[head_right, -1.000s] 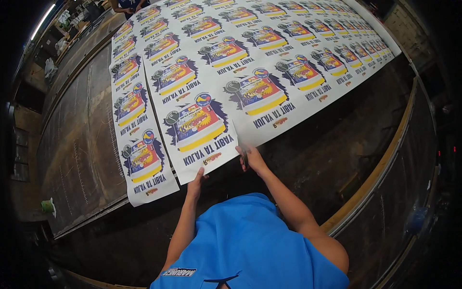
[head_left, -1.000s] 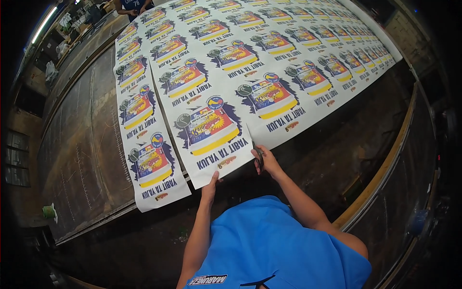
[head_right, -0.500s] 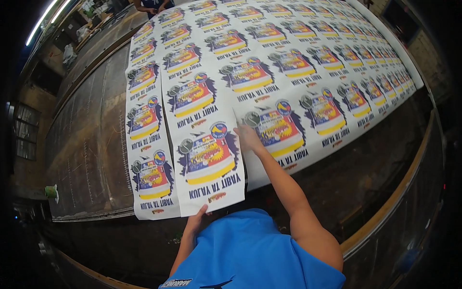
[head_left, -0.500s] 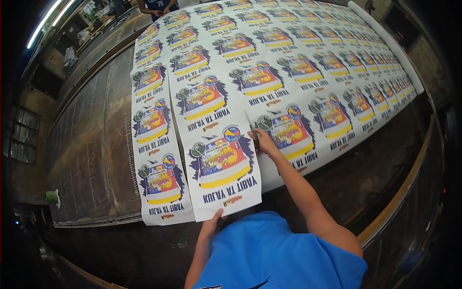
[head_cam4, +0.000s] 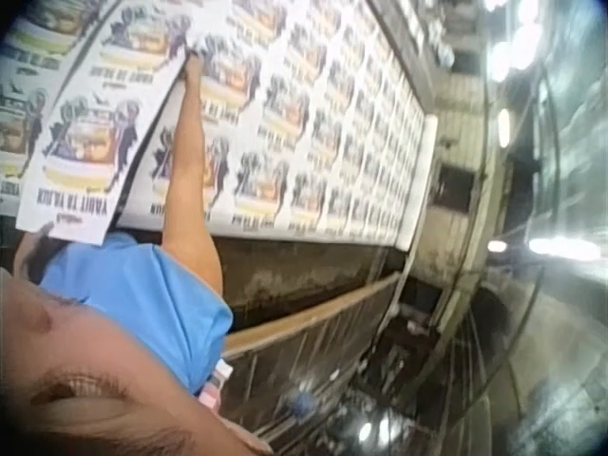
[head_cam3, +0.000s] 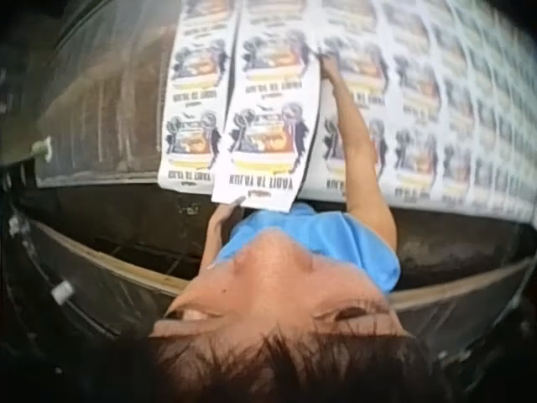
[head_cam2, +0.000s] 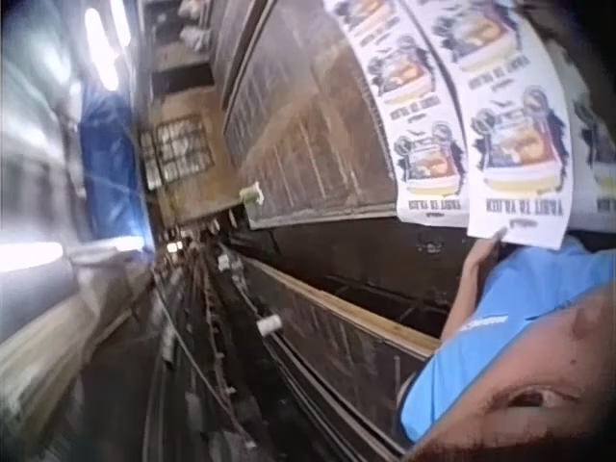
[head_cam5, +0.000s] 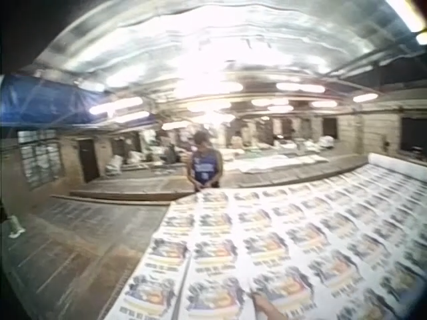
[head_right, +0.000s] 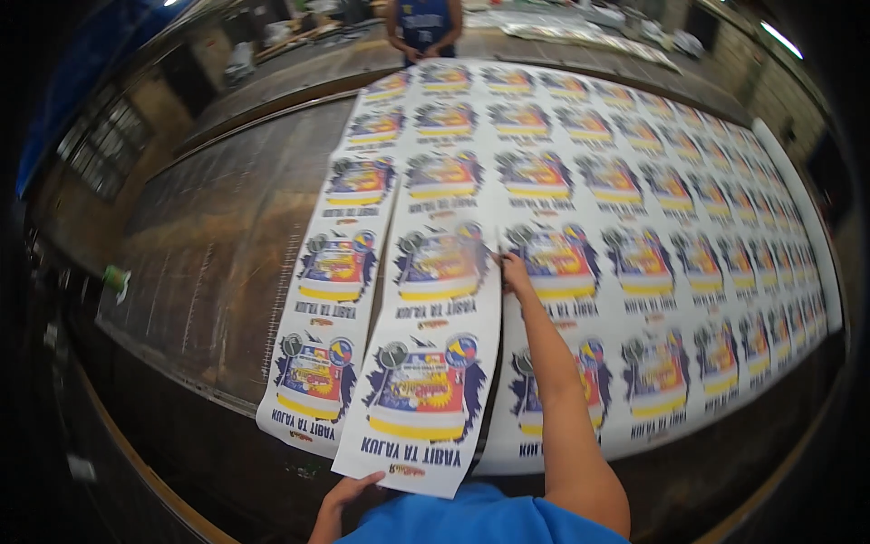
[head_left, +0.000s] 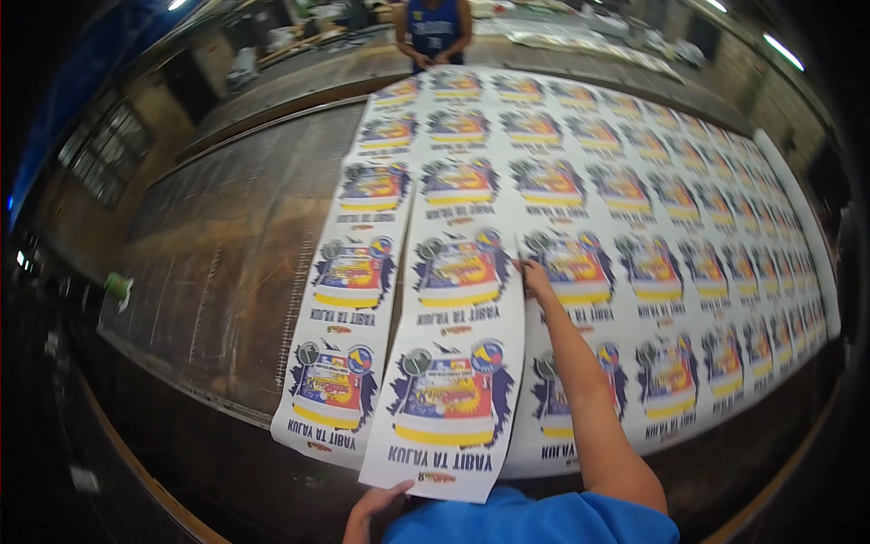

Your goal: Unrolling a long printed banner across an industrial work table and using scissors to cut it into sections.

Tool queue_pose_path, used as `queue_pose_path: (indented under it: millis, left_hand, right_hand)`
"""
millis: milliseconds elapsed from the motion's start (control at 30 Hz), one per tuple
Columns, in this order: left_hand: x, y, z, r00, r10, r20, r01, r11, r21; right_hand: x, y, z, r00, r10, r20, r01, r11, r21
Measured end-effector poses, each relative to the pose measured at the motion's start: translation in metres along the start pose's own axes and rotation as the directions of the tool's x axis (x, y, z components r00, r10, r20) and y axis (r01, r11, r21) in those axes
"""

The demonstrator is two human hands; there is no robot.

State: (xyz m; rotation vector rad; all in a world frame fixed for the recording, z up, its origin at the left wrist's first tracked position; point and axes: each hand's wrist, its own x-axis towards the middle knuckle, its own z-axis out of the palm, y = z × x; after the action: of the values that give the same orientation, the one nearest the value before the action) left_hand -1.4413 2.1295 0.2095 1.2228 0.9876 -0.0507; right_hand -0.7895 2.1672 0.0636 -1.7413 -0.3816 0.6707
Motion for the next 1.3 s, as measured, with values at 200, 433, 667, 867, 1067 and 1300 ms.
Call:
queue_pose_path:
  millis: [200, 433, 667, 867, 1067, 1300]
  left_hand:
    - [-0.010, 0.002, 0.004, 0.999, 0.031, -0.033, -0.036, 0.988, -0.148]
    - [-0.014, -0.066, 0.008, 0.986, -0.166, 0.005, 0.166, 0.986, 0.029]
    - [-0.017, -0.139, -0.007, 0.962, -0.238, 0.135, 0.166, 0.899, 0.405]
    - [-0.022, -0.152, -0.013, 0.939, -0.175, 0.298, 0.006, 0.870, 0.492]
    - [-0.030, -0.145, 0.013, 0.853, -0.132, 0.505, -0.172, 0.843, 0.510]
    - [-0.015, -0.173, 0.064, 0.732, -0.130, 0.668, -0.424, 0.681, 0.597]
  right_hand:
    - [0.057, -0.070, 0.009, 0.998, 0.054, -0.034, -0.057, 0.996, -0.064]
    - [0.021, -0.093, 0.043, 0.984, -0.164, -0.074, 0.164, 0.986, -0.007]
    - [-0.164, -0.051, 0.039, 0.990, -0.078, 0.118, 0.055, 0.980, 0.190]
    - [-0.292, -0.069, 0.004, 0.989, -0.038, 0.146, -0.006, 0.957, 0.291]
    - [-0.418, -0.071, -0.006, 0.978, -0.093, 0.187, 0.028, 0.945, 0.327]
    - [-0.586, -0.024, -0.017, 0.994, 0.033, 0.105, -0.058, 0.968, 0.244]
